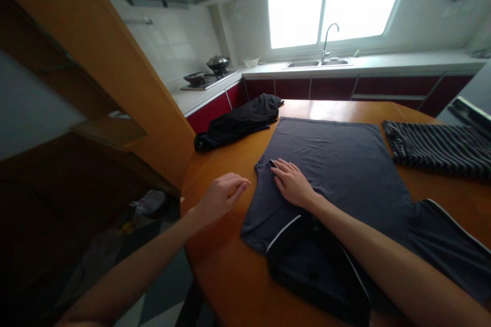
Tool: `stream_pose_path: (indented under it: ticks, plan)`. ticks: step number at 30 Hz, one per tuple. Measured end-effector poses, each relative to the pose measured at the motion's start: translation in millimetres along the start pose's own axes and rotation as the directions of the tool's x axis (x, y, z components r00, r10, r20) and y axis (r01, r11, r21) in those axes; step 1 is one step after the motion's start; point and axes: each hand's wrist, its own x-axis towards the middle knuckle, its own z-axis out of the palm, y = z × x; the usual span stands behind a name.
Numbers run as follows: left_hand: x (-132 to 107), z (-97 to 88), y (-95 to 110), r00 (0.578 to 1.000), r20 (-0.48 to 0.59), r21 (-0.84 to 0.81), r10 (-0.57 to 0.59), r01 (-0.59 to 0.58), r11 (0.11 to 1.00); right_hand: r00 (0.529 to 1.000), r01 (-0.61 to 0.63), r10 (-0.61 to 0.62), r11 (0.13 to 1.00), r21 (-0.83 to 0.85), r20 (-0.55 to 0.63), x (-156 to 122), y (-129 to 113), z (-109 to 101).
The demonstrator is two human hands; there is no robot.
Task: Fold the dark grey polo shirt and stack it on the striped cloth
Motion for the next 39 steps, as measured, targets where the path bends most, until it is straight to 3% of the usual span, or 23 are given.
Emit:
stream_pose_path:
  ticks: [2,4,7,10,12,14,17,22,27,33,39]
  plan:
    - [21.3,18.6,-16.5,0.999,-0.051,-0.017,-0.01,0.009,1.0,0.999,-0.035,0.035,0.999,0.001,-0.031,1.5,-3.2,-3.9]
    - [38.0,41.0,-37.5,1.0,-0.025,0.009,0.011,-0.011,1.0,0.99,-0.13,0.129,0.991,-0.014,-0.049,2.2,-7.7,-8.9]
    - [51.1,64.5,-72.1,0.994,-0.043,0.036,-0.098,0.1,0.994,0.945,-0.327,0.325,0.942,-0.073,-0.038,1.5,-15.0,-16.1]
    - [56.3,65.8,-97.7,0.962,-0.155,0.001,-0.223,0.226,0.974,0.917,-0.395,0.399,0.912,-0.107,0.01,0.5,-20.3,-19.9]
    - [61.0,59.9,-106.0,0.958,-0.179,-0.041,-0.223,0.219,0.975,0.92,-0.388,0.392,0.918,-0.084,0.032,0.7,-21.8,-19.9]
    - [68.1,55.1,-109.7,0.974,-0.12,-0.088,-0.19,0.18,0.98,0.921,-0.387,0.388,0.922,-0.028,0.039,1.4,-21.7,-18.3]
    - [80.1,54.1,-114.2,0.989,0.061,-0.152,-0.133,0.141,0.978,0.926,-0.377,0.378,0.92,0.109,0.01,2.3,-19.9,-15.4]
    - [88.3,52.6,-122.2,0.968,0.251,-0.201,-0.022,0.074,0.977,0.929,-0.234,0.316,0.905,0.356,-0.193,1.3,-19.5,-16.7]
    - [89.4,45.3,-120.4,0.954,0.299,-0.166,-0.035,0.088,0.982,0.906,-0.218,0.339,0.886,0.408,-0.252,0.6,-15.5,-16.5]
    - [94.2,49.1,-119.5,0.956,0.286,-0.152,-0.056,0.103,0.983,0.897,-0.399,0.431,0.883,0.249,-0.093,3.0,-8.1,-11.7]
    - [92.6,50.9,-117.8,0.972,0.23,-0.154,-0.043,0.08,0.985,0.891,-0.452,0.454,0.884,0.118,0.011,4.7,-11.4,-13.6]
